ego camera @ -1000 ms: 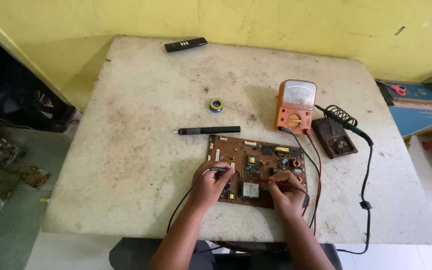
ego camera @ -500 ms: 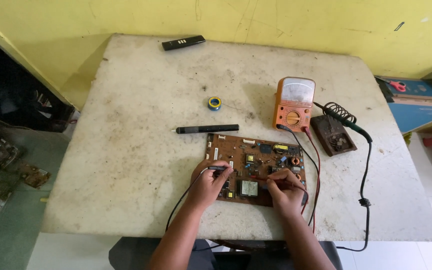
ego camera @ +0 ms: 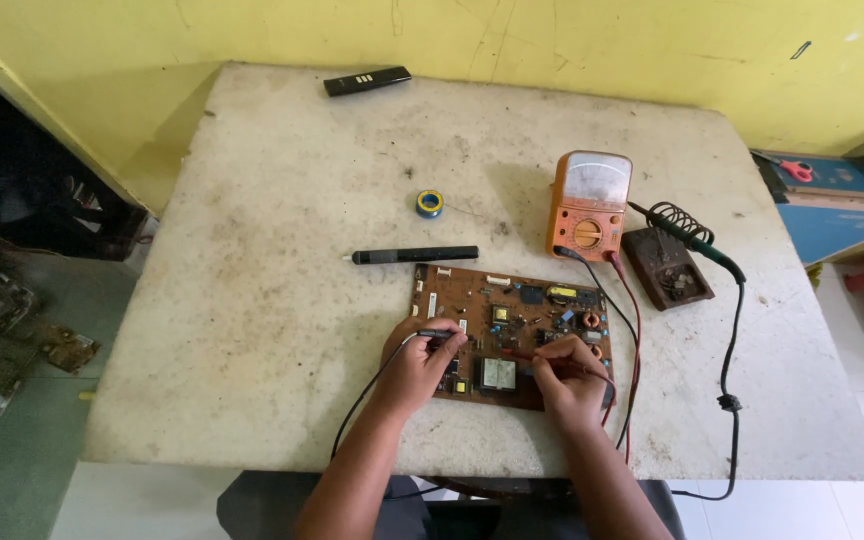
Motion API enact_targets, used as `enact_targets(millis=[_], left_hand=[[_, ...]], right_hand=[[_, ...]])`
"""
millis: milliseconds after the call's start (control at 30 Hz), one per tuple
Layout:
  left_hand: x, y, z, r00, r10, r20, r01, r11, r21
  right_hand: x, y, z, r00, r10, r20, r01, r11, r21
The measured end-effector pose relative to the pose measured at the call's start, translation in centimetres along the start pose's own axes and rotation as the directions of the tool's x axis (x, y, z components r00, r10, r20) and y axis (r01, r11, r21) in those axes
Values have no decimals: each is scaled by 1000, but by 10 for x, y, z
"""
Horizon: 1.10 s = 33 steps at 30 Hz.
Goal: Testing electrical components and circuit paths on a PCB using a multimeter.
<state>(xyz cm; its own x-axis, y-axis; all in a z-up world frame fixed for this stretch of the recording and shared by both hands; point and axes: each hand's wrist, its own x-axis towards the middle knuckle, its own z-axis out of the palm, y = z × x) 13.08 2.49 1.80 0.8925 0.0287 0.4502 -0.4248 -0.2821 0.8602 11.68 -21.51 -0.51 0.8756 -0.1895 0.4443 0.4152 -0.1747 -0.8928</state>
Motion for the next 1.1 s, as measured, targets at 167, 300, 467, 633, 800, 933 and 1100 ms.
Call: enact_targets(millis=[167, 300, 467, 633, 800, 933, 1100], left_hand=[[-1, -1, 0, 1000, 6, -8, -6, 1000, 6], [-2, -2, 0, 1000, -12, -4, 12, 1000, 16], [-2, -1, 2, 999, -23, -27, 23, 1000, -1], [-8, 0, 5, 995, -99, -26, 99, 995, 5], [-5, -1, 7, 997, -63, -33, 64, 998, 16], [-5, 1, 6, 996, -86, -18, 86, 996, -13], [-1, 11, -4, 991, -124, 53, 128, 990, -65]], right_hand=[[0, 4, -1, 1000, -7, 3, 7, 1000, 10], [0, 8, -3, 1000, -10, 15, 9, 1000, 18], [0, 9, -2, 1000, -6, 19, 5, 1000, 27], [1, 11, -3, 999, -29, 22, 29, 999, 22], [0, 7, -2, 999, -25, 24, 24, 999, 38], [0, 7, -2, 999, -29, 14, 29, 999, 28], [-1, 15, -3, 1000, -28, 12, 28, 1000, 12]])
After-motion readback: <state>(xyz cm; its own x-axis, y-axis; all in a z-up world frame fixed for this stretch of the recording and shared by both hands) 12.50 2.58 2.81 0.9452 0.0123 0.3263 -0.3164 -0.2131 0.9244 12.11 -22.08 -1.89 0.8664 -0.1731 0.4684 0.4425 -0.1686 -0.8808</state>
